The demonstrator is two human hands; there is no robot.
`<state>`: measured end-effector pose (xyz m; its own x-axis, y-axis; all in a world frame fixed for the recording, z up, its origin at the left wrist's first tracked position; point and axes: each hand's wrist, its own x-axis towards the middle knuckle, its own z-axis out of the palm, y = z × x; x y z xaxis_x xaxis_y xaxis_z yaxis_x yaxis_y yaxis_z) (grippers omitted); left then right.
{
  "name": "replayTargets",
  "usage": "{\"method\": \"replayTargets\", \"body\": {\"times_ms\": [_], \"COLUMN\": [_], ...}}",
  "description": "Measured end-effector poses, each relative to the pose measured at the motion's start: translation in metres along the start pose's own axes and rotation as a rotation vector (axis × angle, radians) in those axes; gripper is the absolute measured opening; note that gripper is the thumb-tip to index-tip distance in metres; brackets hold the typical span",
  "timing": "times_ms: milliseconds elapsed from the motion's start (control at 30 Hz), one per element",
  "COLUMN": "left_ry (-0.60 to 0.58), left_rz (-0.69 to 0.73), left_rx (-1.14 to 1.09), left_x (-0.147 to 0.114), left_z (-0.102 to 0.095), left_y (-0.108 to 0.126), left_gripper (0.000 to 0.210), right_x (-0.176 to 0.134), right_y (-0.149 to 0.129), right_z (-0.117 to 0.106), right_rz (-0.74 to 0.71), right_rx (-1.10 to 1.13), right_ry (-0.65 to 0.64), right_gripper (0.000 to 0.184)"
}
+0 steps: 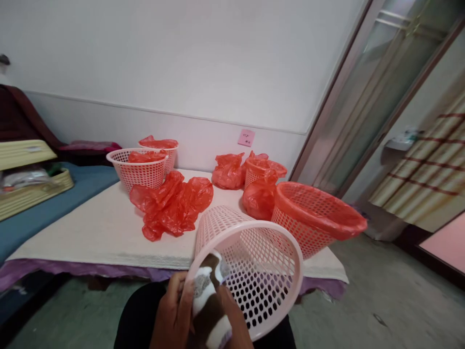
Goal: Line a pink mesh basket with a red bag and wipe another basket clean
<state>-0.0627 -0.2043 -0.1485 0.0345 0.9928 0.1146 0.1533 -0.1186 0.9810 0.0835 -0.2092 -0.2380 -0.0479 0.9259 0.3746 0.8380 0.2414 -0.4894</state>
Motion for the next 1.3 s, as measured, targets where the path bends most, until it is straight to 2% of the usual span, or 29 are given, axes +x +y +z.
{"method": "replayTargets", "body": {"times_ms": [167,267,333,400,500,600,700,767,867,933,1000,1100,1200,1300], "left_ry": [0.023,0.012,0.022,0.052,0.081,0.101,0.138,0.16,0.194,0.227,0.248,0.233,0.202,0.178], "left_rz": [0.045,0.077,0.105,0.12,0.11,0.09,0.066,0.049,0.044,0.04,0.04,0.051,0.044,0.03], "left_rx": [0.039,0.082,0.093,0.097,0.086,0.054,0.038,0.055,0.095,0.091,0.068,0.007,-0.068,-0.143], "left_x": [0.009,0.011,0.012,0.014,0.018,0.019,0.02,0.023,0.028,0.032,0.036,0.044,0.053,0.057], "left_z": [-0.003,-0.003,-0.002,-0.001,0.0,0.001,0.0,-0.001,-0.003,-0.002,-0.001,0.002,0.005,0.008], "left_y": [0.001,0.004,0.005,0.005,0.004,0.002,0.003,0.005,0.01,0.014,0.018,0.027,0.033,0.037], "left_gripper": [0.031,0.029,0.028,0.028,0.028,0.028,0.03,0.032,0.037,0.038,0.038,0.037,0.036,0.036], "right_x": [0.01,0.022,0.026,0.026,0.021,0.022,0.028,0.028,0.016,0.0,-0.016,-0.03,-0.032,-0.029], "right_y": [0.013,0.012,0.002,-0.011,-0.023,-0.015,0.005,0.015,0.018,0.015,0.013,0.014,0.02,0.024], "right_z": [-0.033,-0.042,-0.04,-0.032,-0.016,-0.012,-0.025,-0.036,-0.035,-0.022,-0.006,0.008,0.007,0.004], "right_rz": [0.016,0.083,0.093,0.043,-0.027,-0.076,-0.11,-0.081,-0.106,-0.213,-0.272,-0.197,-0.147,-0.072], "right_rx": [-0.211,-0.1,0.079,0.244,0.353,0.187,-0.16,-0.254,-0.105,-0.019,-0.01,0.022,0.037,0.033], "right_ry": [-0.077,-0.071,-0.05,-0.014,0.054,-0.006,-0.163,-0.188,-0.187,-0.172,-0.077,0.01,0.012,0.006], "right_gripper": [0.014,0.018,0.02,0.013,0.017,0.014,0.006,0.008,0.012,0.015,0.009,0.009,0.026,0.031]}}
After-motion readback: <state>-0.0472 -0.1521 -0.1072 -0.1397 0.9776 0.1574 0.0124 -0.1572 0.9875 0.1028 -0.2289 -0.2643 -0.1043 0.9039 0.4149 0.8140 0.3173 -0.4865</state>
